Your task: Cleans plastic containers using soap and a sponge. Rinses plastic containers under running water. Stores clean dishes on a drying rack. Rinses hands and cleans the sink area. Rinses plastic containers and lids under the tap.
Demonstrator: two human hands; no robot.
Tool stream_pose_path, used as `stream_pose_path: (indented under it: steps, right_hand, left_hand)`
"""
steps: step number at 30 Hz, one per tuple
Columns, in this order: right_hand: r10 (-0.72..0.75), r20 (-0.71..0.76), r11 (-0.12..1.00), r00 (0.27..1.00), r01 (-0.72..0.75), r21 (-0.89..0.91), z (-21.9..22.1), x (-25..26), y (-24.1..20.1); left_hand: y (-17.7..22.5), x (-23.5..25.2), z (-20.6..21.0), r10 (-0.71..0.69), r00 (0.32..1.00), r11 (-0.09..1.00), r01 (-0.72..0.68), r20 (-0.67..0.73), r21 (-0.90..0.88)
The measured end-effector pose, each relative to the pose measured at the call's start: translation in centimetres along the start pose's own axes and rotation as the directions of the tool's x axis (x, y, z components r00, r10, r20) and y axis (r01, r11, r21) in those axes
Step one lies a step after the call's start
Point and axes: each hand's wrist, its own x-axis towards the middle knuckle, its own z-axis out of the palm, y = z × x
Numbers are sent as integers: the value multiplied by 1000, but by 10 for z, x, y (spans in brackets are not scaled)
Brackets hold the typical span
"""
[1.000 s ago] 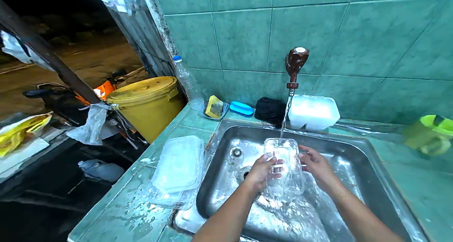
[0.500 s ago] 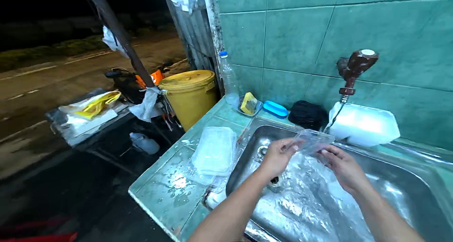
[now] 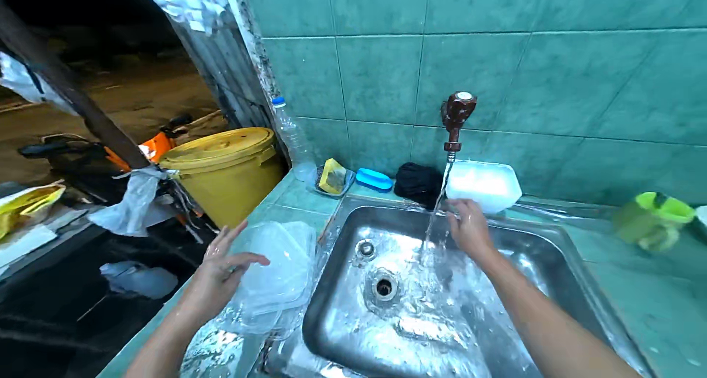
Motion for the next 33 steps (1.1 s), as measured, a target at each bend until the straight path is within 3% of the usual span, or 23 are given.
stream_pose_path:
  steps: [2,5,8,12,14,17,20,22,24,26,27,29,33]
  right_hand:
    - [-44,-114,981,992,21,-194,-11,19,10]
    - [82,-21,932,996,-84,-353,-30,43,35]
    - [132,130,893,983,-62,-445,-41,51,56]
    - [137,225,872,965,-10,-490,-44,57,62]
    - [105,181,876,978,-5,-482,-41,55,65]
    - [-14,11,936,1000,17,-352,-37,44,53]
    - [-96,-132,976,987,67,-205,-24,22,15]
    - [-51,-22,999,998,51,-9,-3,-3,-17]
    - [30,327,956,944,-123,266,28,-26,-51]
    - [37,676,812,736,-417,409,64,-46,-80]
    - [26,762,739,647,-526,421,82,-55,-94]
    - [3,824,625,566,-644,440,112,-68,-121]
    - [-25,838,507,545,-716,480,140,-78,-164]
  left_hand:
    - [-4,-8,-2,-46,995,998,43,85,41]
    - [2,-11,-5,-87,979,995,76,187,68]
    - [10,-11,-10,-138,978,989,127,157,79]
    - [22,-6,-11,-364,931,930,363,7,59]
    - [34,-1,-11,-584,812,809,580,19,98]
    - [43,5,-5,-825,549,565,803,134,186]
    - [38,4,9,-857,494,514,844,148,152]
    - [39,7,13,-851,502,519,849,151,101]
    - [41,11,14,-843,503,520,852,188,53]
    - [42,13,16,-840,494,512,858,223,29]
    - [40,13,17,-842,485,504,863,236,24]
    - [39,14,17,-841,476,499,866,258,28]
    - [49,15,20,-799,489,515,857,350,-24]
